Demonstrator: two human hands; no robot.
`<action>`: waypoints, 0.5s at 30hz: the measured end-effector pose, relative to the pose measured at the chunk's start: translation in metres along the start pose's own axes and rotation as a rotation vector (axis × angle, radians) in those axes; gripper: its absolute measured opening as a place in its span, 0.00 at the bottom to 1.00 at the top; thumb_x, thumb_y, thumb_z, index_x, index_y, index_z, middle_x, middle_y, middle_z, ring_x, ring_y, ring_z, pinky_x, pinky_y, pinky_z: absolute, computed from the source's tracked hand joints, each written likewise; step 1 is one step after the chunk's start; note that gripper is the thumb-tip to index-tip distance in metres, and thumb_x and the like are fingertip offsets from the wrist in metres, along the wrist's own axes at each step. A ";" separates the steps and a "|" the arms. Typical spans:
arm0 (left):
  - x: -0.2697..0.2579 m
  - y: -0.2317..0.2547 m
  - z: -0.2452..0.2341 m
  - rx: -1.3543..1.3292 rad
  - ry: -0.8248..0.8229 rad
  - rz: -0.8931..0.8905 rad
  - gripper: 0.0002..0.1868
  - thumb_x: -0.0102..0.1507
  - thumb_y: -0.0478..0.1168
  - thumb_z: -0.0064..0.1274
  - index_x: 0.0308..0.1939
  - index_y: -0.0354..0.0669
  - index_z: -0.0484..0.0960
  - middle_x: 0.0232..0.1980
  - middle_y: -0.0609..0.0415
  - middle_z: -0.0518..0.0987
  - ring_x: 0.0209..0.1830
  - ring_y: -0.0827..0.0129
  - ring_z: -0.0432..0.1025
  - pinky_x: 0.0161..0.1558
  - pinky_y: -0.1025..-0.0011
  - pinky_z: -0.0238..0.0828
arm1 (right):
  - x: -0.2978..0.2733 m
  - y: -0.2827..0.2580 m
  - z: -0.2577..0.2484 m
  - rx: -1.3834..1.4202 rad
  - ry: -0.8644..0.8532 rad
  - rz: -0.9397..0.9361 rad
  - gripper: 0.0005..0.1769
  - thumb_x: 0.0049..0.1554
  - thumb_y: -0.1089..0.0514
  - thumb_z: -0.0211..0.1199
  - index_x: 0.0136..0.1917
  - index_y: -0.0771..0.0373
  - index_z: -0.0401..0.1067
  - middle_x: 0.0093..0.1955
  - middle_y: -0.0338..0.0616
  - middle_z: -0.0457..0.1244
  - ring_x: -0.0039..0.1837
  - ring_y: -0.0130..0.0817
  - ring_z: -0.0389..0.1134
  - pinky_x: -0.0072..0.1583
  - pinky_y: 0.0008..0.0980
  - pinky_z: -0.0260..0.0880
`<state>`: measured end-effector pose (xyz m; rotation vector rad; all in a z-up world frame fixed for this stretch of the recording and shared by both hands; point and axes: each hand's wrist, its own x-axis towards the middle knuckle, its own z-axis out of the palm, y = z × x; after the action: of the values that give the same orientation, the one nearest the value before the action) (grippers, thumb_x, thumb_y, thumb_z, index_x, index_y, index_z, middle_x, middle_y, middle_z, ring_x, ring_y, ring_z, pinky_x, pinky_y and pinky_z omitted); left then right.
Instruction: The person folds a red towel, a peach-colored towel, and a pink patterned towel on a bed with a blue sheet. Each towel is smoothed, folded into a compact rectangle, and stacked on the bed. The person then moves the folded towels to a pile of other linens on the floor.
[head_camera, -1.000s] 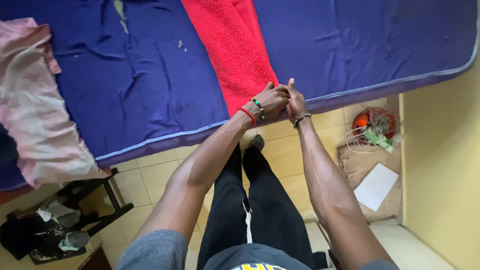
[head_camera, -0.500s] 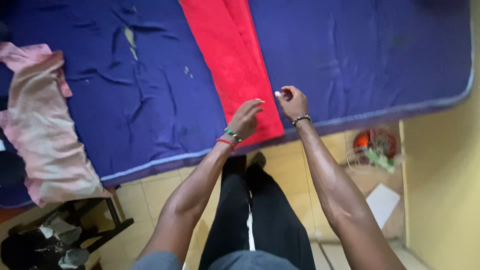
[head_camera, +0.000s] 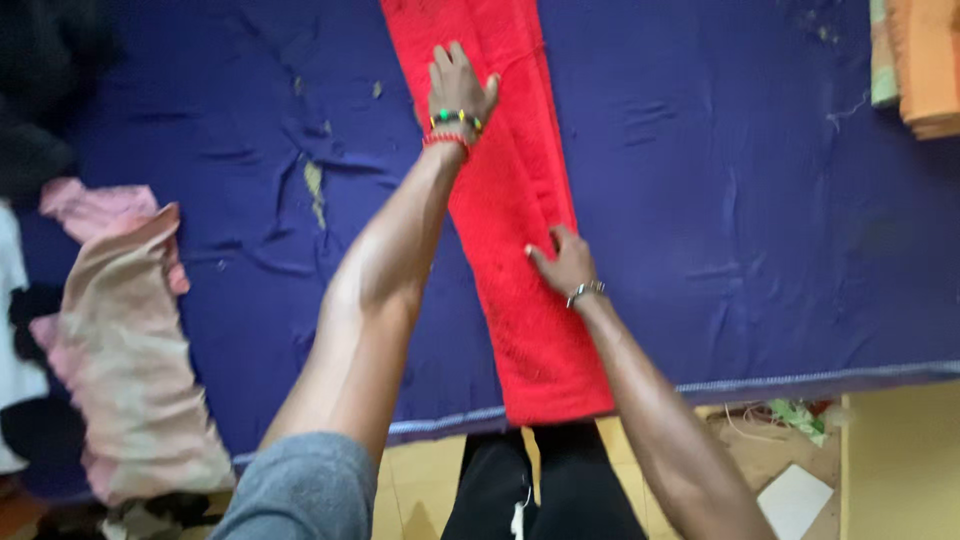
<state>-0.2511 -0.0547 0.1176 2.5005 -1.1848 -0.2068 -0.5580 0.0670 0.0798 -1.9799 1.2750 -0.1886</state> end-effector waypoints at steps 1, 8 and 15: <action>0.022 0.002 0.010 0.021 -0.032 -0.041 0.39 0.55 0.54 0.67 0.58 0.35 0.66 0.59 0.40 0.70 0.58 0.47 0.69 0.51 0.56 0.75 | -0.004 0.000 0.000 0.001 0.017 -0.028 0.35 0.53 0.39 0.73 0.60 0.69 0.72 0.56 0.61 0.68 0.58 0.57 0.71 0.58 0.49 0.71; 0.119 -0.015 0.089 0.118 -0.139 -0.217 0.35 0.55 0.48 0.63 0.57 0.35 0.63 0.54 0.37 0.73 0.52 0.45 0.76 0.49 0.57 0.78 | 0.001 -0.015 -0.024 0.067 -0.133 0.061 0.33 0.54 0.38 0.69 0.58 0.68 0.70 0.50 0.61 0.70 0.54 0.58 0.72 0.54 0.48 0.73; 0.144 -0.024 0.083 -0.111 -0.004 -0.256 0.15 0.61 0.38 0.54 0.48 0.33 0.73 0.45 0.32 0.82 0.46 0.39 0.78 0.47 0.50 0.78 | 0.014 -0.019 -0.048 0.177 -0.268 0.165 0.29 0.55 0.39 0.66 0.54 0.65 0.70 0.46 0.59 0.71 0.51 0.54 0.74 0.52 0.48 0.74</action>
<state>-0.1653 -0.1738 0.0348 2.5475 -0.8268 -0.3337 -0.5612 0.0352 0.1225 -1.6777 1.1963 0.0436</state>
